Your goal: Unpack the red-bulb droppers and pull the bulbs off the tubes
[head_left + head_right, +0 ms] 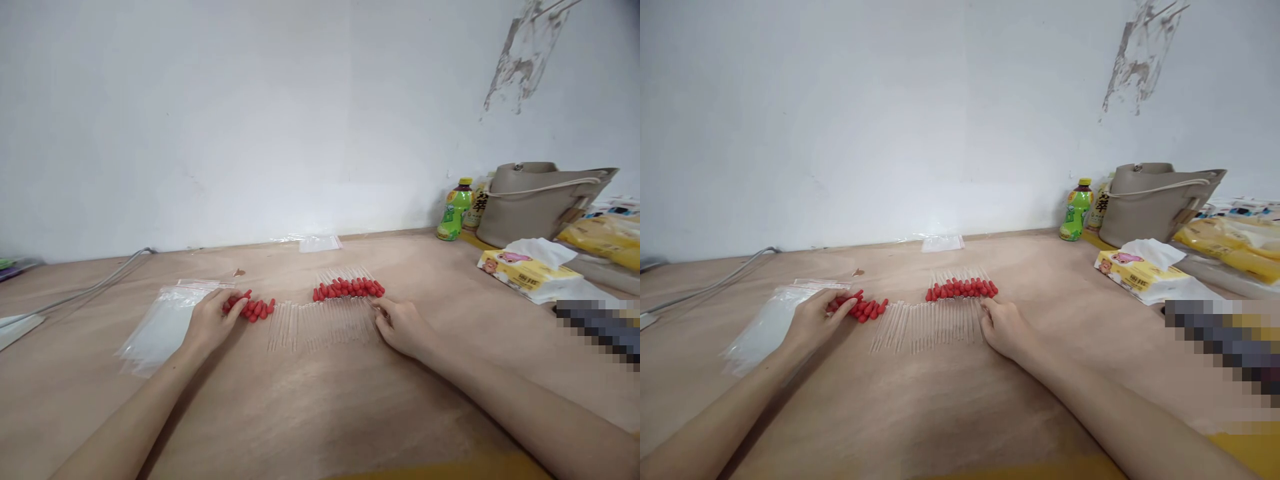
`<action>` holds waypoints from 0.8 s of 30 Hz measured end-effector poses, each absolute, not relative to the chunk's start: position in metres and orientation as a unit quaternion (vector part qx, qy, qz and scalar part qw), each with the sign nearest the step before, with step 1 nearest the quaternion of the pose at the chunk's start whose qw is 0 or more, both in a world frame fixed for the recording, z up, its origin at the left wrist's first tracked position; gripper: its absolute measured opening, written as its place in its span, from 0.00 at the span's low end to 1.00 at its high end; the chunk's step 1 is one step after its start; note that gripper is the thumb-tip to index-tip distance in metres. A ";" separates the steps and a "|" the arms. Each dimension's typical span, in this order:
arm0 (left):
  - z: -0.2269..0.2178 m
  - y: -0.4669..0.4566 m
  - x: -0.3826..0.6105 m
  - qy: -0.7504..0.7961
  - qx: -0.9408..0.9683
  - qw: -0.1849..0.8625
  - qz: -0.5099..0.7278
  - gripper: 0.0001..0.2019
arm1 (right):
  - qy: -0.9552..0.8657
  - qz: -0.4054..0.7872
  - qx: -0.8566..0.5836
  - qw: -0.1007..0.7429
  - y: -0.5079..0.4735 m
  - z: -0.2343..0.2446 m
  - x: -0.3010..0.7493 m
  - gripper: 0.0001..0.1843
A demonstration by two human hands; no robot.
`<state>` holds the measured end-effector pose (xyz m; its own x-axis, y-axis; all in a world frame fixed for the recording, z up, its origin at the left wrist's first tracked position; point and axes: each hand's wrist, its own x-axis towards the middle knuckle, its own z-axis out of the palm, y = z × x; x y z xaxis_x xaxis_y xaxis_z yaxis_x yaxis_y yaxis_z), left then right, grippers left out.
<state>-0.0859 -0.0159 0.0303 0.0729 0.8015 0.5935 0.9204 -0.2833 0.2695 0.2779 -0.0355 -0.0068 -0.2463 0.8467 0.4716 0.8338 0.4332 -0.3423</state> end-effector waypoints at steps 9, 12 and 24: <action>0.033 -0.016 -0.086 -0.575 -0.729 0.137 -0.346 0.11 | -0.790 0.033 -0.531 0.305 -0.043 0.001 0.273 0.17; 0.036 -0.022 -0.078 -0.562 -0.716 0.182 -0.371 0.10 | -0.791 0.034 -0.527 0.308 -0.042 -0.002 0.271 0.17; 0.045 -0.004 0.016 -0.436 -0.859 0.043 -0.264 0.07 | -0.796 -0.037 -0.544 0.262 -0.042 -0.007 0.268 0.15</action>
